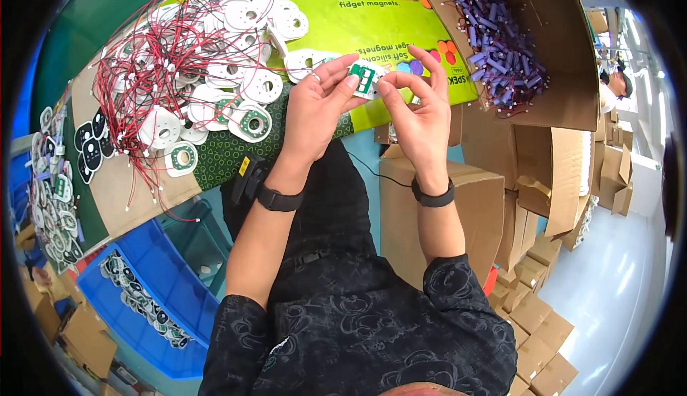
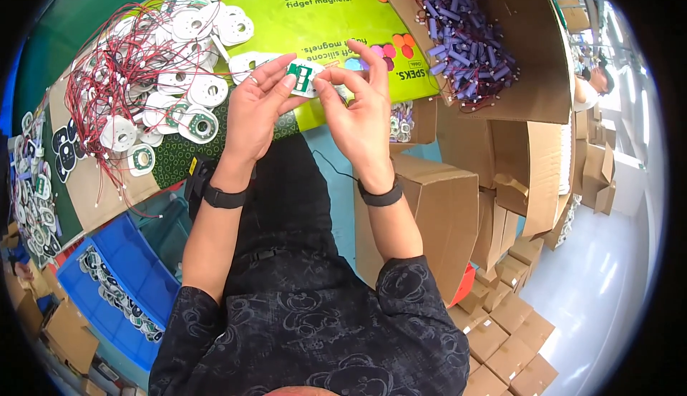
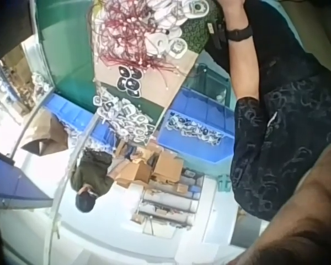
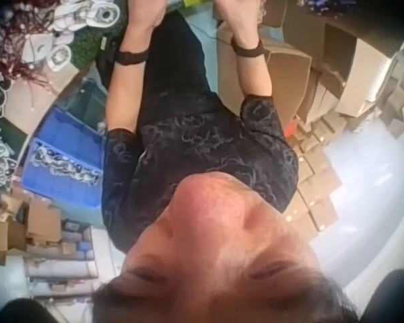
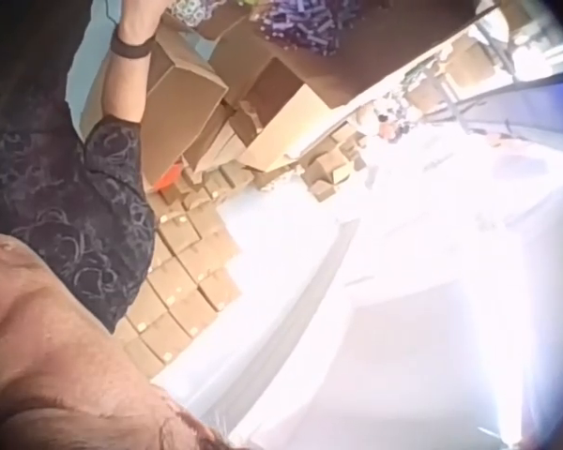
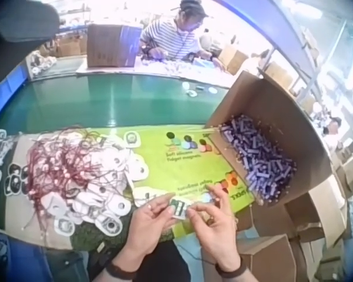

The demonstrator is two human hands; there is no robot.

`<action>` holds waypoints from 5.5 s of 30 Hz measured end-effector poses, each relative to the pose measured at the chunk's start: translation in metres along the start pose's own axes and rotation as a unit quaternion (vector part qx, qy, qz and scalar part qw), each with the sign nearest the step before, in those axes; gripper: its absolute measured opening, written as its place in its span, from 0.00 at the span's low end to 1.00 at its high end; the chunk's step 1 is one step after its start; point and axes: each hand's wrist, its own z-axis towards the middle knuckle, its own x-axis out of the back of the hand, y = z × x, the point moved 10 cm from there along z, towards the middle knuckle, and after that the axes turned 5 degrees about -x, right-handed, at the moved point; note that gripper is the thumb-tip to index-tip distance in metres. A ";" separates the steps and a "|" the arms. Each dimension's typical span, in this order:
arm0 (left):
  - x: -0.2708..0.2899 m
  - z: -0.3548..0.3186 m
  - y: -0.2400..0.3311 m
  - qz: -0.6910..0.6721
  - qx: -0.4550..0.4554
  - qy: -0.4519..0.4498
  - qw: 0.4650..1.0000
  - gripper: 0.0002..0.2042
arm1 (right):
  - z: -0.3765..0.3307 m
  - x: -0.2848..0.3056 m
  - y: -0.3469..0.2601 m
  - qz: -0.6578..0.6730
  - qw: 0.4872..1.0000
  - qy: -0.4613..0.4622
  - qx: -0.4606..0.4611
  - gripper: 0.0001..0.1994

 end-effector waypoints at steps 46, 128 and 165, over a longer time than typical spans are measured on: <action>-0.009 0.000 0.010 0.084 -0.026 0.006 0.996 0.18 | 0.014 -0.014 -0.005 -0.017 0.997 -0.023 0.070 0.06; -0.001 -0.002 0.009 0.080 -0.087 -0.017 0.993 0.14 | 0.009 -0.019 -0.033 -0.376 0.909 -0.115 0.141 0.05; 0.000 0.002 0.004 0.041 -0.051 0.002 0.998 0.14 | 0.017 -0.003 -0.004 0.038 0.994 -0.100 0.018 0.05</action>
